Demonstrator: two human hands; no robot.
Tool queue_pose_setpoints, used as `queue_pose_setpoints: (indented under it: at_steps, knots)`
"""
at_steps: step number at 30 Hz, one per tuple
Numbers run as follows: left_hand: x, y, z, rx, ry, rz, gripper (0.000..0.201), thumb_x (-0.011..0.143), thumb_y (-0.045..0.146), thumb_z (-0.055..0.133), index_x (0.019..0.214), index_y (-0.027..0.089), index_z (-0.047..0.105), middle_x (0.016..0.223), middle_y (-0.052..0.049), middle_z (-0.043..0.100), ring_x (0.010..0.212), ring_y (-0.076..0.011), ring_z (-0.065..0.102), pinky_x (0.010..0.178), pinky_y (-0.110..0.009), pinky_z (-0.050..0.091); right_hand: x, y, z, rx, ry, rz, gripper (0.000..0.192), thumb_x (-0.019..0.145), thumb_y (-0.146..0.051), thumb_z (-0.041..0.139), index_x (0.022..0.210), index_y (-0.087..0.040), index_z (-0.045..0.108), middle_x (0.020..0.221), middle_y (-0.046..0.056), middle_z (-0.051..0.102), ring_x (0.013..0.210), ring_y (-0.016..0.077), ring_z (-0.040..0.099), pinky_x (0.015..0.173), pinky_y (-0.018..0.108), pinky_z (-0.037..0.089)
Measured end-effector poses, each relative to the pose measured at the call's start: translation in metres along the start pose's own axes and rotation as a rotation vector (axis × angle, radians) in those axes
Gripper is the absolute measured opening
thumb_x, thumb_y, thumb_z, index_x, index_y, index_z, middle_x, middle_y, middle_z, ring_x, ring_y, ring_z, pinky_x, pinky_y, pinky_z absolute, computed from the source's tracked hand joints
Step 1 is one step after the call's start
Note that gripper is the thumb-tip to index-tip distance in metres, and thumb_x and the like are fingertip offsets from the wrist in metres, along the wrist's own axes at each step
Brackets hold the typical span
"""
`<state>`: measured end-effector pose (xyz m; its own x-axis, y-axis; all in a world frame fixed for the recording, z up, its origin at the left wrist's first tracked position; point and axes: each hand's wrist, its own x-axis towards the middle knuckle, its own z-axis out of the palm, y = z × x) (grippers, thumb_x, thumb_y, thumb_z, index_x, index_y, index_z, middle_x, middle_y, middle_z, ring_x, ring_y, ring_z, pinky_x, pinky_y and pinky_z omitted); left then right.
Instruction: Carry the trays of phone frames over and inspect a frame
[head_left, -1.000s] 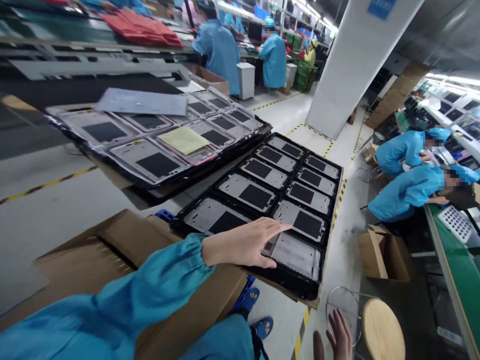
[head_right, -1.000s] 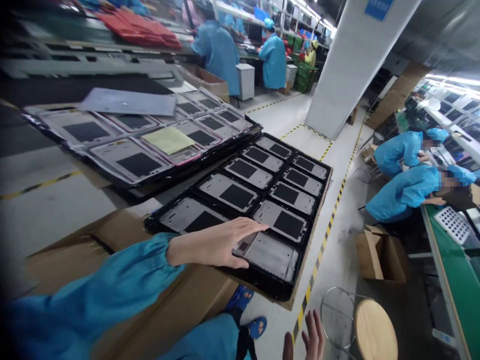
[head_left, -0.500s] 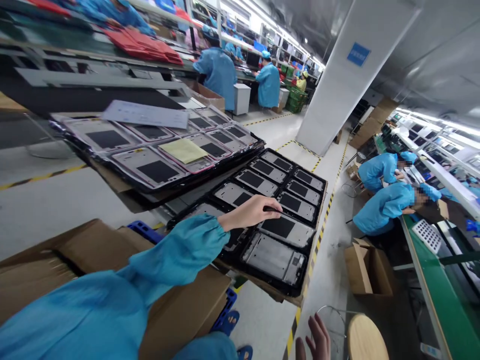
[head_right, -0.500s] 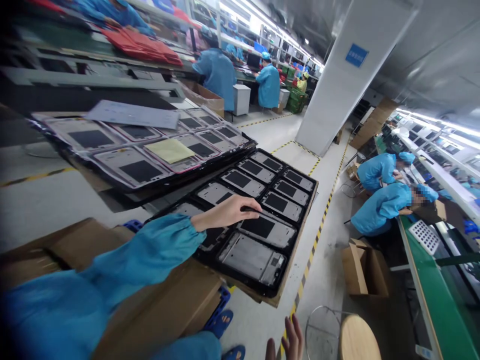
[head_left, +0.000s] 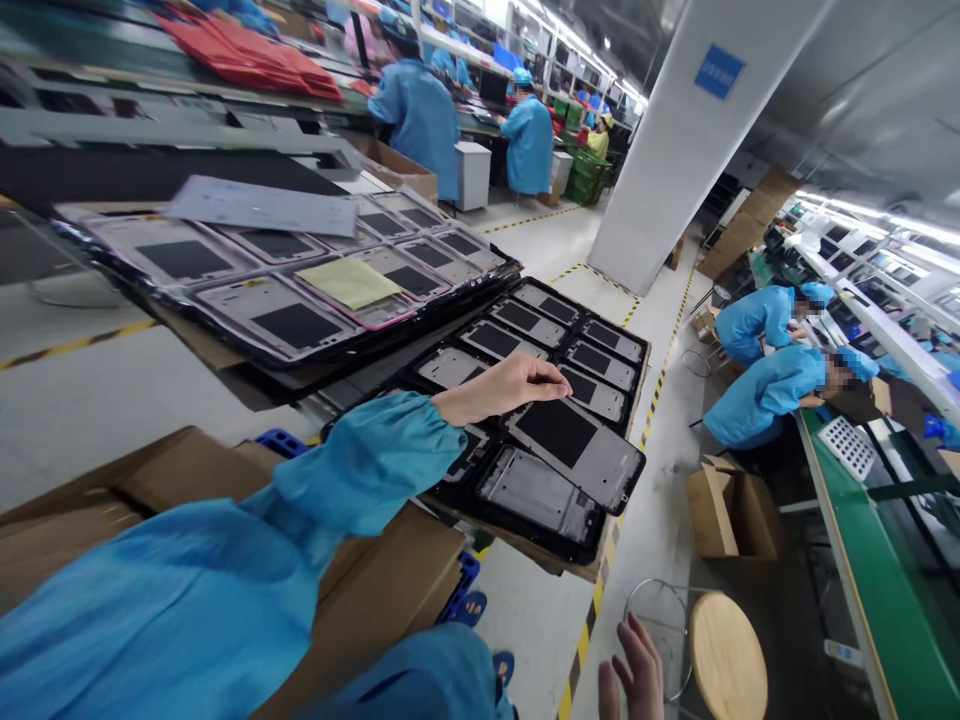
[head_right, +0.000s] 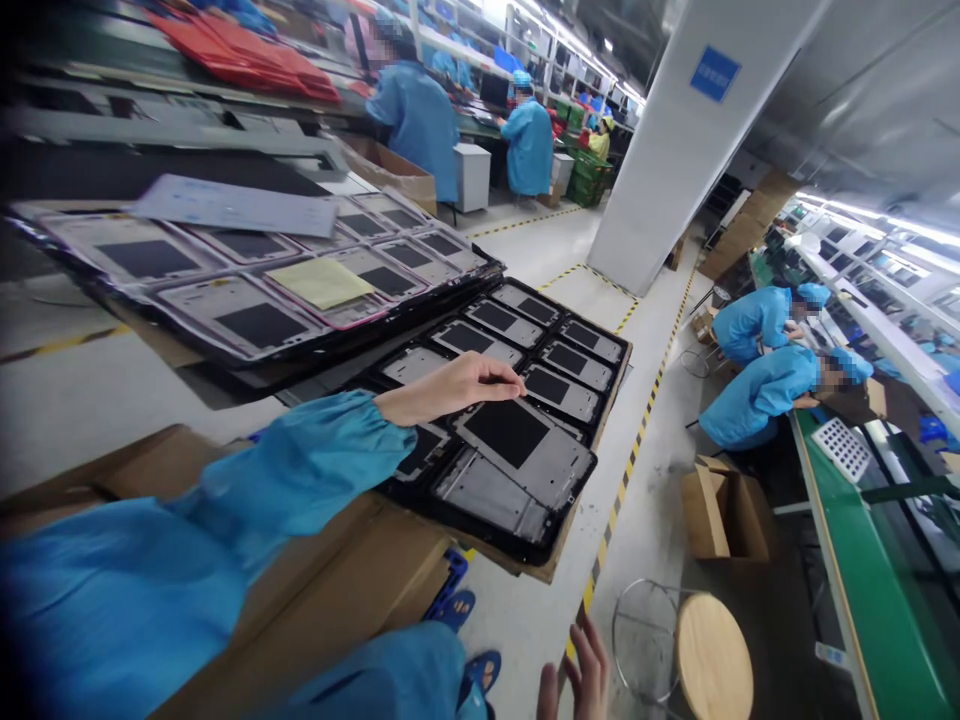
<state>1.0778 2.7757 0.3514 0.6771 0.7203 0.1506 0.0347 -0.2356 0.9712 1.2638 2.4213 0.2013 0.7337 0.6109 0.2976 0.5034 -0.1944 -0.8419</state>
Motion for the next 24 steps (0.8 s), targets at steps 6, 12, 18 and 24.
queue_pose_setpoints:
  at_steps: [6, 12, 18, 24]
  knots:
    - [-0.003, -0.006, 0.007, -0.017, -0.035, -0.022, 0.035, 0.083, 0.046, 0.068, 0.095, 0.014, 0.073, 0.094, -0.005, 0.074, 0.092, -0.0192, 0.065, 0.088, -0.026, 0.047, 0.0, -0.014, 0.004, -0.022, -0.066, 0.016, 0.031, 0.089, -0.051, 0.054, 0.108, -0.028, 0.062, 0.121, 0.009, 0.058, 0.103, 0.0321, 0.061, 0.071, 0.043, 0.057]
    - [-0.01, -0.022, 0.002, 0.019, -0.019, -0.075, 0.034, 0.083, 0.046, 0.067, 0.093, 0.014, 0.073, 0.091, -0.005, 0.074, 0.087, -0.0178, 0.065, 0.08, -0.023, 0.047, 0.005, -0.027, 0.013, 0.038, -0.174, 0.068, 0.032, 0.086, -0.049, 0.059, 0.105, -0.025, 0.067, 0.119, 0.009, 0.06, 0.102, 0.0302, 0.061, 0.073, 0.039, 0.058]
    - [-0.022, -0.011, -0.005, 0.076, 0.008, -0.075, 0.029, 0.084, 0.043, 0.066, 0.093, 0.016, 0.074, 0.09, -0.003, 0.073, 0.084, -0.0163, 0.064, 0.074, -0.021, 0.046, 0.016, -0.061, 0.016, 0.072, -0.25, 0.146, 0.026, 0.088, -0.047, 0.058, 0.097, -0.026, 0.069, 0.108, 0.005, 0.065, 0.1, 0.0257, 0.062, 0.081, 0.034, 0.054]
    - [-0.044, 0.02, -0.002, 0.207, 0.037, -0.08, 0.022, 0.085, 0.04, 0.064, 0.088, 0.02, 0.074, 0.079, 0.002, 0.072, 0.066, -0.0123, 0.062, 0.056, -0.017, 0.045, 0.036, -0.121, 0.031, 0.179, -0.307, 0.297, 0.032, 0.09, -0.048, 0.058, 0.101, -0.019, 0.066, 0.097, 0.006, 0.067, 0.091, 0.0222, 0.064, 0.082, 0.029, 0.054]
